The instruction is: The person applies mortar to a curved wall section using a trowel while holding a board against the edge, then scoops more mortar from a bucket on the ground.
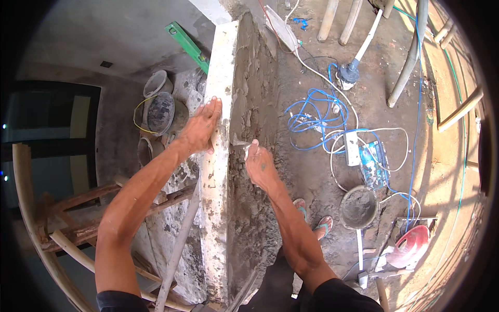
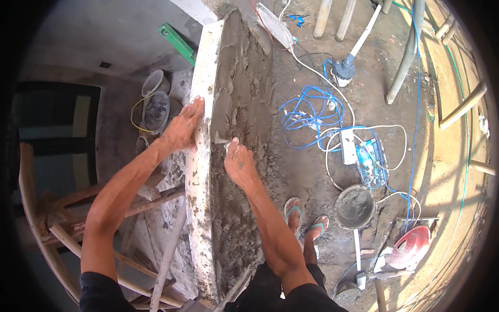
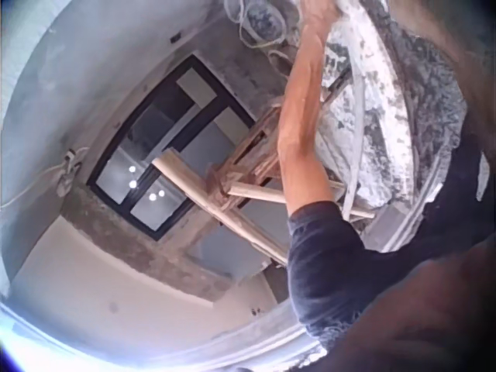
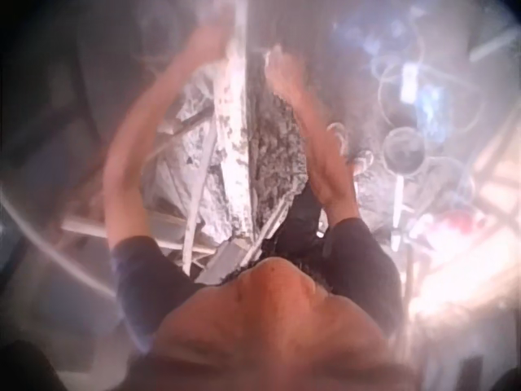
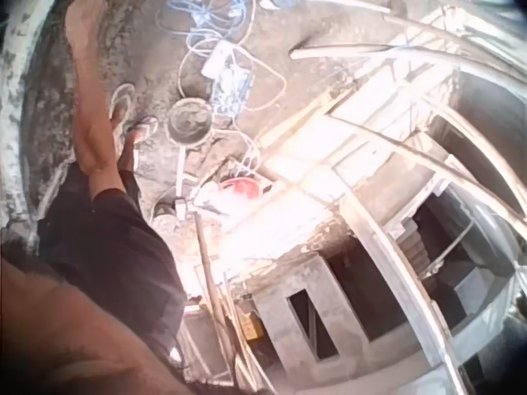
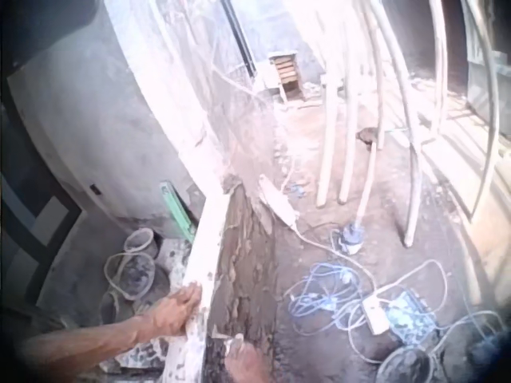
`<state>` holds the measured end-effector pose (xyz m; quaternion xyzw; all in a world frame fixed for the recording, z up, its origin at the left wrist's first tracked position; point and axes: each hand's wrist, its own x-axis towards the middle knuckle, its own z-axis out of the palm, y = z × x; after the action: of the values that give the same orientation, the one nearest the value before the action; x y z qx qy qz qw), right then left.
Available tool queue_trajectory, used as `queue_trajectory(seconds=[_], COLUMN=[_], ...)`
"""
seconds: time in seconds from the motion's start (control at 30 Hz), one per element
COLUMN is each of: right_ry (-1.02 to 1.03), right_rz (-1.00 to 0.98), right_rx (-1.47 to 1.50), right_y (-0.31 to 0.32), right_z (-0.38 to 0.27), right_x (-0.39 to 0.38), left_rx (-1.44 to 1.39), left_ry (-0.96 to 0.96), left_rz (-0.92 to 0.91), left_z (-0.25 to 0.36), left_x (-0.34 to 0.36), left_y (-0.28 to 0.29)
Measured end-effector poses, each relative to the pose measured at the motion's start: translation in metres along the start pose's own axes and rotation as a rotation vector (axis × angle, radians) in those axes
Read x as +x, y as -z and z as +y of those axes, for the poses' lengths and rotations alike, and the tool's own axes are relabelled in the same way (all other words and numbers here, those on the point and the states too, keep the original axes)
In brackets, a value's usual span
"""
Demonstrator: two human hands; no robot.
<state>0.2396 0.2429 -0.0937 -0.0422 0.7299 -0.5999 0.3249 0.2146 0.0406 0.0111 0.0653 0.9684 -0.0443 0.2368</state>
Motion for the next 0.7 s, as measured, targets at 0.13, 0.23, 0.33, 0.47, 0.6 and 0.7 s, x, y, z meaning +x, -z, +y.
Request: queue_trajectory(seconds=[0.13, 0.23, 0.33, 0.47, 0.6, 0.7], right_ry=[-0.03, 0.007, 0.023, -0.304, -0.273, -0.035], right_rz=[0.016, -0.052, -0.044, -0.234, -0.19, -0.078], right_rx=[-0.023, 0.087, 0.113, 0.372, 0.575, 0.333], right_y=[-0.011, -0.014, -0.011, 0.036, 0.053, 0.025], right_z=[0.001, 0.001, 0.019, 0.024, 0.026, 0.011], right_x=[-0.04, -0.087, -0.132, -0.085, 0.038, 0.037], left_rx=[0.063, 0.089, 0.084, 0.097, 0.141, 0.167], left_ry=[-0.045, -0.04, 0.005, 0.029, 0.005, -0.007], left_rz=[0.003, -0.014, -0.055, -0.074, -0.082, -0.077], left_z=[0.008, 0.002, -0.001, -0.004, 0.011, 0.007], left_x=[0.008, 0.008, 0.003, -0.001, 0.015, 0.01], left_y=[0.006, 0.0, 0.001, -0.004, 0.003, 0.0])
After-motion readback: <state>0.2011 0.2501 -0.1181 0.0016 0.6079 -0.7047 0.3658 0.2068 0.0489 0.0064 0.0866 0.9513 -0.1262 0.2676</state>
